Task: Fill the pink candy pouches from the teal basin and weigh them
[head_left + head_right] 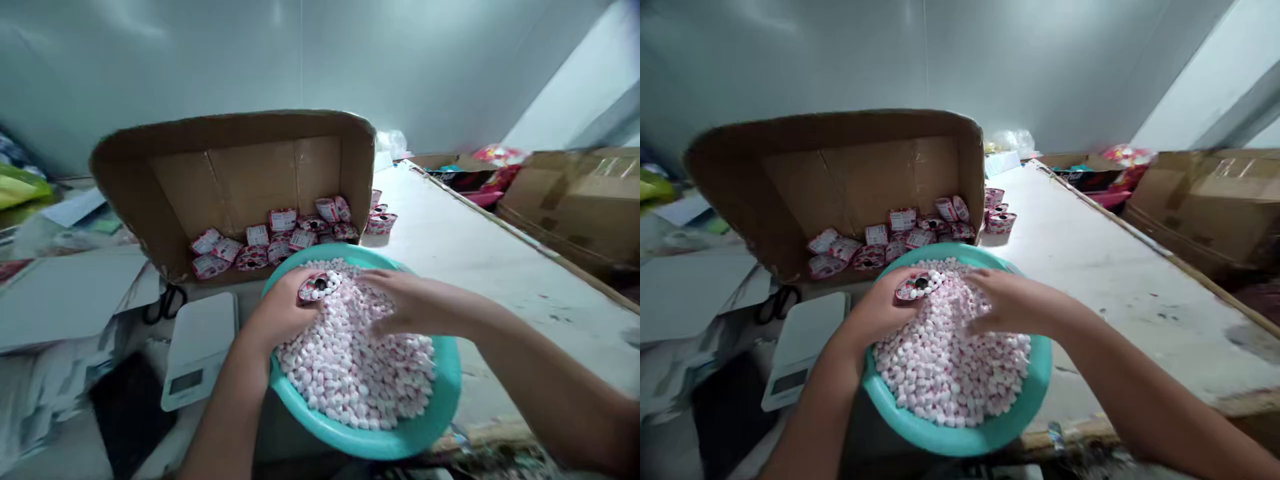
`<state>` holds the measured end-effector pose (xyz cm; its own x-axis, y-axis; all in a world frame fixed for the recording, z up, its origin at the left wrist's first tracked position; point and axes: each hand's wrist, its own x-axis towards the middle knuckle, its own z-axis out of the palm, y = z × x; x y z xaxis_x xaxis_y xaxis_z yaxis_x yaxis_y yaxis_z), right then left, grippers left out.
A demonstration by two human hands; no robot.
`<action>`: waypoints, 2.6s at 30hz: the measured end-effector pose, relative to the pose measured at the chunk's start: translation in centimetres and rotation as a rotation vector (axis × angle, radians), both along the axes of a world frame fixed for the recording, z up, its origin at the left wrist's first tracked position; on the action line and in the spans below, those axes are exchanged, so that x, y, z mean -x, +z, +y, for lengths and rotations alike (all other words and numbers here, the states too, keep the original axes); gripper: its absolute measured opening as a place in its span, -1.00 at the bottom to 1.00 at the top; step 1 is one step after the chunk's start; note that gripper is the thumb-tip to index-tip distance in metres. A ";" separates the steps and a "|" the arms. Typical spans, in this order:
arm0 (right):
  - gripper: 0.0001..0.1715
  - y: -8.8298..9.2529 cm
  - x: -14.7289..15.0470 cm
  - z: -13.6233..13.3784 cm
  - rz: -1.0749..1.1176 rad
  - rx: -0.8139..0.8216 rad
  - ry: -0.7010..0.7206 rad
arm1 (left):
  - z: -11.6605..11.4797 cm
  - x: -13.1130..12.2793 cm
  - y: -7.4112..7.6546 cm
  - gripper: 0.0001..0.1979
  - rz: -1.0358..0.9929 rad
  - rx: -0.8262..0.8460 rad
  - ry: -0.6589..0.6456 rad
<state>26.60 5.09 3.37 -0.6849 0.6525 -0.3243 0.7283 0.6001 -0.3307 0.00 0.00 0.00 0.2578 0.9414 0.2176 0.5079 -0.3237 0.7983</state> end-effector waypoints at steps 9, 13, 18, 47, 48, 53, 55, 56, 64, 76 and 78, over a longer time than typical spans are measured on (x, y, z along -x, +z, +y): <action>0.04 -3.0 -0.1 -2.8 -0.016 -0.013 -0.007 | 0.1 -0.1 -0.2 -0.43 -0.013 -0.044 -0.035; 0.01 -2.9 -0.1 -2.6 0.046 0.080 -0.083 | 0.1 0.0 0.0 -0.44 -0.011 -0.036 -0.045; -0.38 -3.3 0.6 -2.2 0.090 0.088 -0.134 | 0.1 0.0 0.1 -0.44 -0.009 -0.022 -0.037; -0.72 3.7 5.2 -0.3 0.477 -0.255 -0.001 | 0.3 -0.1 0.0 -0.51 -0.015 -0.048 -0.056; -0.72 3.2 4.8 -0.3 0.490 -0.269 -0.021 | 0.3 -0.1 0.1 -0.51 -0.019 -0.038 -0.059; -0.76 0.9 4.2 -0.4 0.567 -0.212 -0.031 | 0.3 -0.2 0.5 -0.48 -0.027 0.002 -0.070; -0.82 0.4 4.3 -0.4 0.607 -0.231 -0.013 | 0.3 -0.3 0.6 -0.51 -0.023 0.006 -0.064; -0.84 0.3 4.4 -0.4 0.624 -0.248 -0.006 | 0.3 -0.3 0.6 -0.52 -0.021 0.010 -0.062; -0.81 -0.1 5.0 -0.8 0.659 -0.308 0.026 | 0.2 -0.3 0.5 -0.50 -0.013 0.023 -0.038; -0.81 -0.9 6.5 -1.0 0.892 -0.224 0.049 | 0.2 -0.3 0.1 -0.51 0.012 0.010 -0.032; -0.83 -0.7 6.6 -1.1 0.923 -0.205 0.060 | 0.2 -0.2 0.1 -0.50 0.012 0.006 -0.034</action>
